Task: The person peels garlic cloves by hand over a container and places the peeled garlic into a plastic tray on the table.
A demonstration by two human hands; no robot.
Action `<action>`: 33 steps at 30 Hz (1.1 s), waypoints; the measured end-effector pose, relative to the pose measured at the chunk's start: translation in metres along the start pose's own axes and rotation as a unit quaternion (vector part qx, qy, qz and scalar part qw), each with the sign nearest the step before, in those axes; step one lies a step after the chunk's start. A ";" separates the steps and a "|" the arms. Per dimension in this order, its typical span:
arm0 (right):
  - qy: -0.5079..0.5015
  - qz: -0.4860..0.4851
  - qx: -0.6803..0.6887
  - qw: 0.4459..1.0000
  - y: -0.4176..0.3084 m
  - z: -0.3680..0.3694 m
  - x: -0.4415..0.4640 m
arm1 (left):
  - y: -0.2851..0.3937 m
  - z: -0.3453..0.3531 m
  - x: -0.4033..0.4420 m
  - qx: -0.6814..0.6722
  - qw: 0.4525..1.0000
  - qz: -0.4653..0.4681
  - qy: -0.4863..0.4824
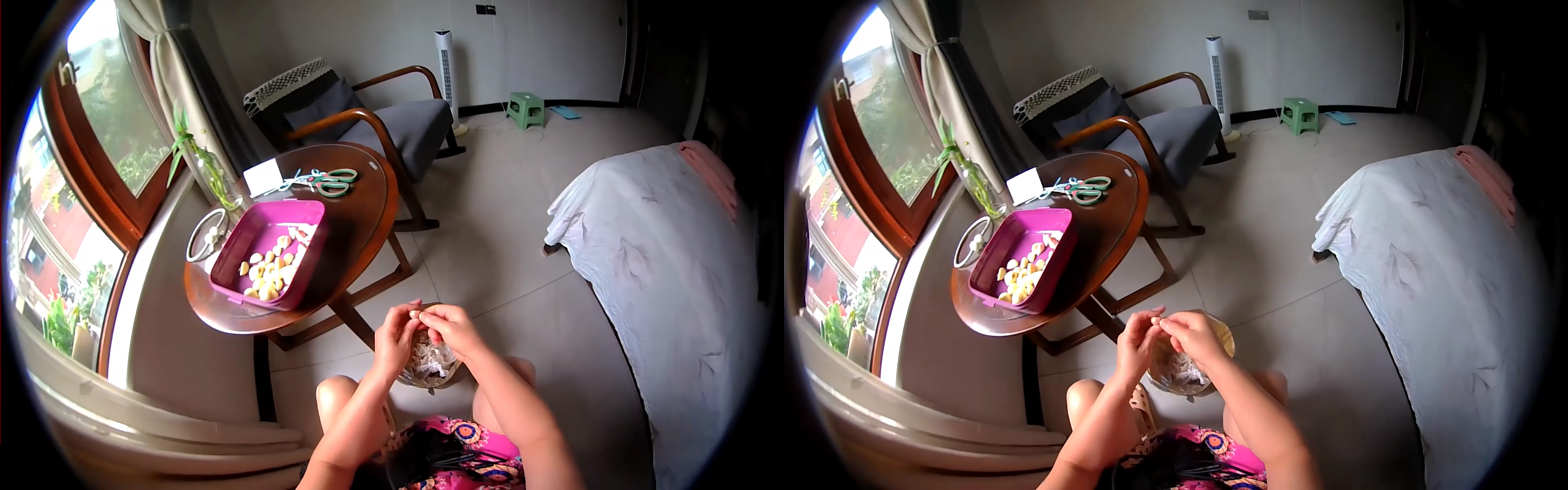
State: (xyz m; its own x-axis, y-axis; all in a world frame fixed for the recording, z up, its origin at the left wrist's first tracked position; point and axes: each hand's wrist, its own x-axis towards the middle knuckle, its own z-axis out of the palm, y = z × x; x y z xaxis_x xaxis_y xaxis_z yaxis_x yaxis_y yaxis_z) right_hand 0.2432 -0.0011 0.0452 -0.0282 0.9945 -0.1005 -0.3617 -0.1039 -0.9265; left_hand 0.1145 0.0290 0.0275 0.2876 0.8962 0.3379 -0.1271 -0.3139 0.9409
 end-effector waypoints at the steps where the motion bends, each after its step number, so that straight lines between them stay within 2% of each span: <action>1: 0.011 -0.003 -0.029 1.000 -0.003 0.003 -0.005 | 0.004 -0.002 -0.008 0.001 1.000 -0.006 -0.014; 3: -0.006 0.014 -0.027 1.000 -0.005 0.006 -0.024 | 0.019 -0.005 -0.018 0.004 0.999 -0.008 -0.042; 6: -0.043 0.031 -0.007 0.999 -0.013 0.021 -0.059 | 0.068 -0.013 -0.043 0.111 0.987 0.004 -0.115; 8: -0.029 0.035 0.020 0.999 -0.016 0.033 -0.088 | 0.076 -0.015 -0.066 0.031 0.992 0.006 -0.122; 9: -0.037 0.015 -0.005 0.999 -0.020 0.042 -0.105 | 0.088 -0.015 -0.080 0.041 0.992 0.027 -0.115; 10: -0.069 0.022 -0.046 0.996 -0.012 0.039 -0.116 | 0.097 -0.016 -0.095 0.045 0.994 0.007 -0.099; 11: -0.063 -0.018 -0.148 0.987 0.001 0.043 -0.128 | 0.088 -0.022 -0.109 0.064 0.995 0.001 -0.076; 12: -0.059 -0.056 -0.248 0.965 0.017 0.044 -0.138 | 0.077 -0.027 -0.123 0.082 0.995 -0.005 -0.051; 14: -0.083 -0.042 -0.422 0.902 0.055 0.037 -0.158 | 0.071 -0.032 -0.148 -0.017 0.999 -0.026 0.016; 16: -0.098 -0.262 -0.559 0.781 0.117 0.016 -0.169 | 0.064 -0.037 -0.166 -0.074 0.995 -0.052 0.031; 18: -0.176 0.037 -0.580 0.794 0.113 0.021 -0.184 | 0.062 -0.036 -0.178 -0.105 0.991 -0.076 0.022; 19: -0.222 0.122 -0.562 0.787 0.111 0.022 -0.186 | 0.059 -0.033 -0.182 -0.115 0.989 -0.090 0.017; 20: -0.324 0.096 -0.545 0.767 0.120 0.016 -0.184 | 0.056 -0.031 -0.186 -0.101 0.990 -0.095 0.019; 22: -0.380 0.126 -0.517 0.757 0.110 0.018 -0.195 | 0.062 -0.028 -0.189 -0.083 0.990 -0.116 0.012; 23: -0.346 0.099 -0.515 0.778 0.105 0.018 -0.207 | 0.066 -0.027 -0.190 -0.089 0.988 -0.123 0.004; 24: -0.324 0.129 -0.535 0.770 0.076 0.027 -0.221 | 0.070 -0.026 -0.192 -0.086 0.989 -0.121 -0.001; 28: -0.205 0.123 -0.532 0.813 0.097 0.001 -0.241 | 0.078 -0.021 -0.187 -0.121 0.985 -0.124 0.003; 30: -0.136 0.116 -0.572 0.801 0.103 -0.005 -0.239 | 0.091 -0.012 -0.182 -0.195 0.974 -0.117 -0.008; 31: -0.137 0.101 -0.589 0.790 0.085 0.006 -0.238 | 0.103 -0.007 -0.179 -0.210 0.971 -0.113 -0.014; 32: -0.110 0.005 -0.587 0.802 0.076 0.010 -0.239 | 0.111 -0.003 -0.177 -0.195 0.974 -0.109 -0.026; 33: -0.037 -0.127 -0.580 0.804 0.064 0.018 -0.237 | 0.119 -0.001 -0.176 -0.206 0.973 -0.093 -0.039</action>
State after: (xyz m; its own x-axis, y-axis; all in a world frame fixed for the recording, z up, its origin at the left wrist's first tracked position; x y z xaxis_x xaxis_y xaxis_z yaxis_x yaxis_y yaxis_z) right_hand 0.2104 -0.2438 0.0163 -0.1612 0.9785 0.1284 0.7462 0.2060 -0.6331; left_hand 0.0482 -0.1658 0.0799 0.4114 0.8939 0.1778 -0.4316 0.0192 0.9019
